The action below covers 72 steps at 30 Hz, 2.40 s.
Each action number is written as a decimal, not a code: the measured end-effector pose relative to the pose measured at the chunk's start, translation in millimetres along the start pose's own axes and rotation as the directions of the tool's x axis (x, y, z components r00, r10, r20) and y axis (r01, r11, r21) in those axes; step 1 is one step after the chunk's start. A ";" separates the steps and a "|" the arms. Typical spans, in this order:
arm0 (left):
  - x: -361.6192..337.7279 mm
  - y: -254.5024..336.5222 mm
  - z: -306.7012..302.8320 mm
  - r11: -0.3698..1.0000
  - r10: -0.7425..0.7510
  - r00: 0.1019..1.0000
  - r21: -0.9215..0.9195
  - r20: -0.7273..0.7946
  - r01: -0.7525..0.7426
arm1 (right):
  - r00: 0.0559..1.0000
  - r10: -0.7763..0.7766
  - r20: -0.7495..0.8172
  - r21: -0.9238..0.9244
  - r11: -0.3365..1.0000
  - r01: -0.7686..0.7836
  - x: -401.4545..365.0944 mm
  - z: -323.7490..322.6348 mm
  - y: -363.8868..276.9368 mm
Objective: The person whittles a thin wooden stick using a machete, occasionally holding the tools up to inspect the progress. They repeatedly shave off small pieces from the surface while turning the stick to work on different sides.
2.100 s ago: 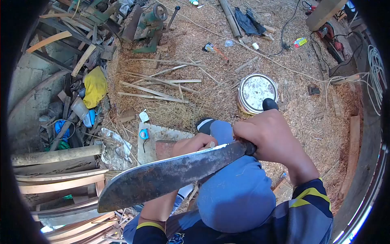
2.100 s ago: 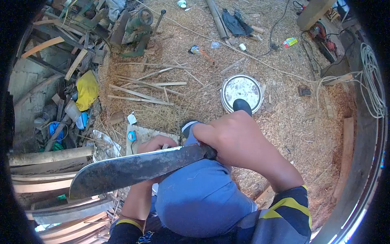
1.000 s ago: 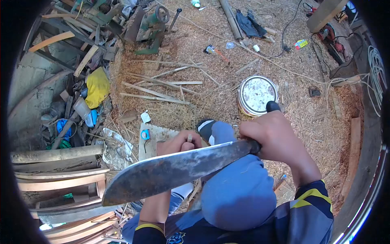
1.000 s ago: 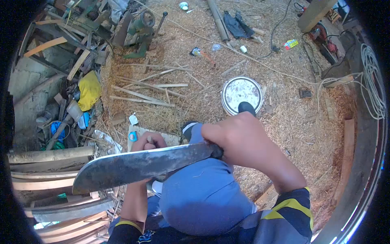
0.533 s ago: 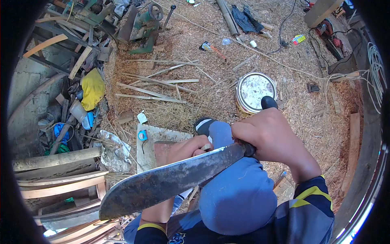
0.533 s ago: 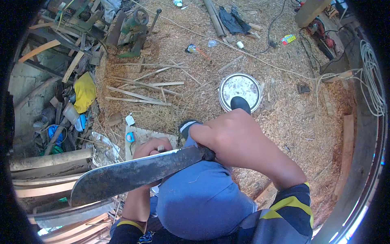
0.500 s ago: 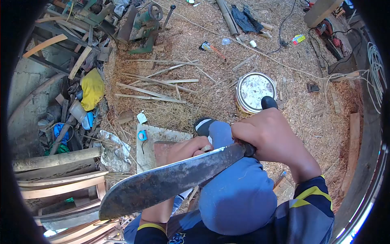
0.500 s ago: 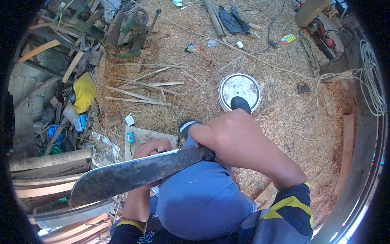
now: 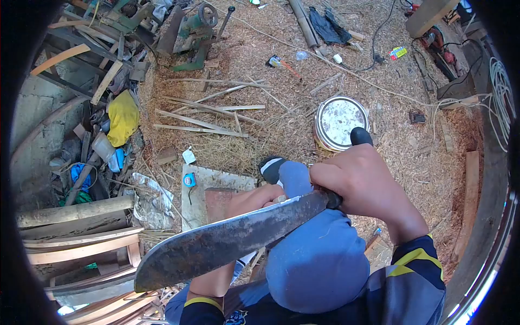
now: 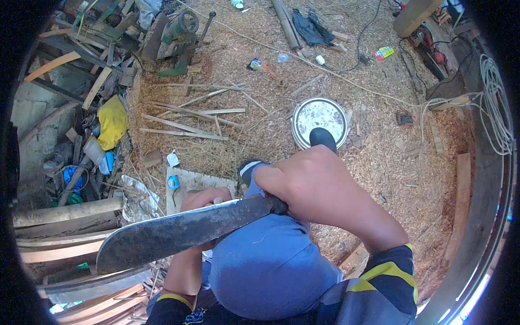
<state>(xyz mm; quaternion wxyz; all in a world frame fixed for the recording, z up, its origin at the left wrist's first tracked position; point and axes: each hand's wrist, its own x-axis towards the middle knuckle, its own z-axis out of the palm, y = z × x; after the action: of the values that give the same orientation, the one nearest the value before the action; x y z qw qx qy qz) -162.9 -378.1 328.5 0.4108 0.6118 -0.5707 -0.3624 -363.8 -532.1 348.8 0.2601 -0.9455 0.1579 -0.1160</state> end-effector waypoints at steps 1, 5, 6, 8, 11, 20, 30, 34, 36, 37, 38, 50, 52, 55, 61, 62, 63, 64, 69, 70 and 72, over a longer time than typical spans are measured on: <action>0.2 0.2 -0.3 1.000 -0.003 1.000 -0.005 0.003 0.003 | 1.000 -0.002 -0.001 -0.001 1.000 0.002 0.3 -0.2 -0.1; -4.5 -4.3 -5.5 0.993 -0.091 0.992 -0.070 0.090 0.098 | 1.000 -0.008 -0.008 0.007 1.000 0.008 0.1 0.0 0.3; -4.7 -4.8 -5.3 0.995 -0.075 0.994 -0.062 0.085 0.081 | 1.000 -0.017 -0.019 0.015 1.000 0.018 0.2 -0.2 0.6; -4.7 -4.5 -5.1 0.998 -0.052 0.995 -0.035 0.079 0.055 | 0.999 -0.026 -0.030 0.021 0.999 0.026 0.4 -0.7 0.6; -4.5 -3.0 -4.6 0.998 -0.054 0.995 -0.009 0.086 0.055 | 0.999 -0.022 -0.028 0.020 1.000 0.023 0.0 -1.6 0.4; -3.6 5.0 -4.8 0.991 -0.132 0.986 0.028 0.102 0.130 | 0.999 -0.022 -0.029 0.010 1.000 0.022 -1.8 -2.7 1.4; -2.4 9.6 -2.1 0.988 0.009 1.000 0.154 0.012 -0.011 | 0.998 -0.023 -0.059 0.008 1.000 0.023 -3.4 -4.2 -1.7; -3.3 1.9 -5.8 0.988 0.110 0.992 0.106 0.064 -0.116 | 0.996 -0.032 -0.079 0.004 0.999 0.032 -5.2 -6.5 -6.0; -2.9 10.4 -6.3 0.973 0.134 0.991 0.187 0.021 -0.136 | 0.995 -0.021 -0.098 0.016 1.000 0.023 -7.1 -6.7 -6.9; -3.5 14.2 -6.4 0.963 0.146 0.989 0.228 -0.001 -0.142 | 0.994 -0.018 -0.106 0.023 1.000 0.021 -7.9 -7.3 -7.5; -10.1 13.2 -11.1 0.938 0.021 0.999 0.346 0.032 -0.030 | 0.996 0.043 -0.082 0.015 0.999 -0.042 -13.6 -8.3 -5.0; -25.8 -25.6 -13.1 0.985 -0.126 0.991 -0.127 -0.049 0.119 | 0.998 0.059 0.034 0.029 0.998 -0.060 -16.3 -7.4 1.2; -5.7 -10.0 -3.5 0.997 -0.082 0.996 0.003 -0.028 0.082 | 1.000 -0.003 0.023 0.031 1.000 0.003 -9.7 -5.9 1.2; 3.6 -3.5 1.0 0.998 -0.043 0.999 -0.043 -0.027 0.042 | 1.000 -0.006 0.017 0.035 0.999 0.005 -3.8 -3.8 -0.1; -0.4 -13.0 -0.5 0.998 0.057 0.998 -0.004 0.001 -0.057 | 1.000 -0.007 -0.004 0.051 0.999 0.007 -1.7 -0.3 0.2; 0.0 -13.1 -0.5 0.997 0.076 0.997 -0.002 -0.002 -0.076 | 1.000 -0.005 0.002 0.042 0.999 0.005 -1.9 -1.0 0.0; 0.4 -12.9 -0.4 0.995 0.095 0.995 0.001 -0.003 -0.095 | 1.000 -0.001 0.007 0.033 0.999 0.001 -1.9 -1.8 -0.3; 0.8 -12.6 -0.2 0.994 0.113 0.994 0.004 -0.004 -0.113 | 1.000 0.002 0.013 0.025 1.000 -0.003 -2.2 -2.3 -0.6; 2.8 -12.2 1.2 0.992 0.123 0.992 -0.008 0.009 -0.123 | 1.000 0.012 0.018 0.028 1.000 -0.013 -1.5 -3.1 -0.9; 2.7 -12.8 0.6 0.993 0.119 0.993 -0.002 0.017 -0.119 | 1.000 0.014 0.025 0.027 1.000 -0.015 -0.8 -3.6 -1.3; 2.4 -12.4 0.5 0.993 0.116 0.993 -0.001 0.012 -0.116 | 0.999 -0.014 0.038 0.032 0.999 0.013 0.6 -4.4 -0.4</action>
<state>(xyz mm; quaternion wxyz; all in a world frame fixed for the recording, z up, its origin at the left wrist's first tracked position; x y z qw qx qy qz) -158.1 -380.4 317.0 0.4279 0.5752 -0.6077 -0.3418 -364.4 -534.0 352.8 0.2775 -0.9443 0.1448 -0.1021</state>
